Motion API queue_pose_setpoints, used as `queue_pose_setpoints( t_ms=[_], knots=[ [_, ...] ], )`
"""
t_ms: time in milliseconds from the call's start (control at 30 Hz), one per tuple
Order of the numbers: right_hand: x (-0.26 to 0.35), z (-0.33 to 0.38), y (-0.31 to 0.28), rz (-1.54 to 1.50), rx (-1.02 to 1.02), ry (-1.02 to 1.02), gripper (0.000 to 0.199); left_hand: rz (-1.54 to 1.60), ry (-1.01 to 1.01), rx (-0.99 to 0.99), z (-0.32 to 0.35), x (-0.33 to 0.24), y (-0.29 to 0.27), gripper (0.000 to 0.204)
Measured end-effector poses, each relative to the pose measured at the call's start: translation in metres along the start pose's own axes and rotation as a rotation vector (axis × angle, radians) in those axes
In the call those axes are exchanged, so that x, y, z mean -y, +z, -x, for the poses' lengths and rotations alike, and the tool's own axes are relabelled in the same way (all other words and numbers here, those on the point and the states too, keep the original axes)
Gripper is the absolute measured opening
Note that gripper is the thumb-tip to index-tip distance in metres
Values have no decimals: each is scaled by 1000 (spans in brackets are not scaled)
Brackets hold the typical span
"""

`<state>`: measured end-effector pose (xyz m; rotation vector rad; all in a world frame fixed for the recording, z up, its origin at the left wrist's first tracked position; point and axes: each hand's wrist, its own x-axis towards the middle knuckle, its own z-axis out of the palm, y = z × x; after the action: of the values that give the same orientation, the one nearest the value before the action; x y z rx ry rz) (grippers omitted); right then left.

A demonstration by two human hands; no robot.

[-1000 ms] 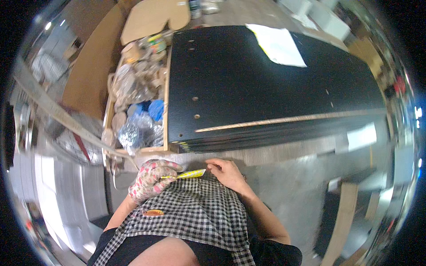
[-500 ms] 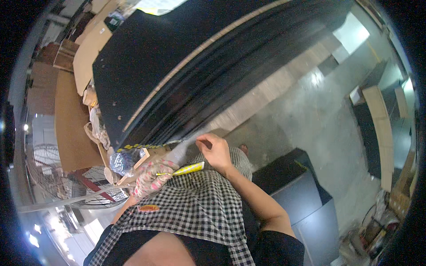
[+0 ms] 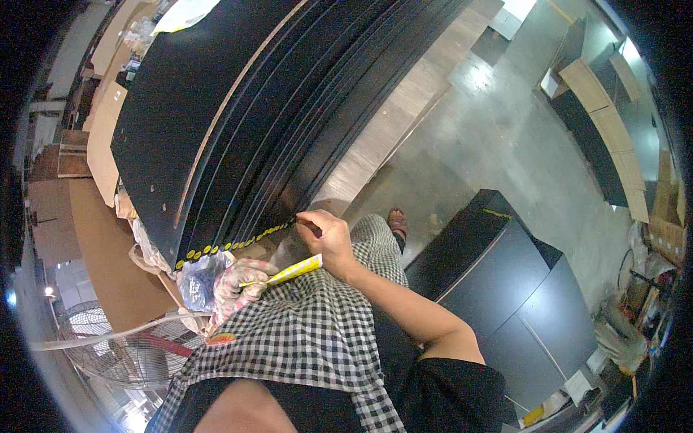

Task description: The person applies small yellow circular labels to the edges of black curved panels, then lifts and stacks the labeled panels on a workbench. The person wears gloves and handles the panels one at a time.

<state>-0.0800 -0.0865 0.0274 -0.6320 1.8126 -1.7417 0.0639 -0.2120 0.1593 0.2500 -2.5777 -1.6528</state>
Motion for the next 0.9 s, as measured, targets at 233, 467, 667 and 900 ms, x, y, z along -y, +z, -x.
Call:
queue_pose_setpoints(
  t_ms=[233, 467, 667, 900],
  knots=[
    [-2, 7, 16, -74, -155, 6, 20, 170, 69, 70, 2, 21, -4, 14],
    [-4, 13, 25, -207, -106, 184, 18, 22, 49, 83, 11, 14, -11, 15],
    [-5, 5, 31, -426, -121, 342, 10, -2, 37, 30, 17, 18, -9, 15],
    [-8, 3, 34, -368, -147, 302, 11, 89, 28, 77, 15, 29, -10, 15]
  ],
)
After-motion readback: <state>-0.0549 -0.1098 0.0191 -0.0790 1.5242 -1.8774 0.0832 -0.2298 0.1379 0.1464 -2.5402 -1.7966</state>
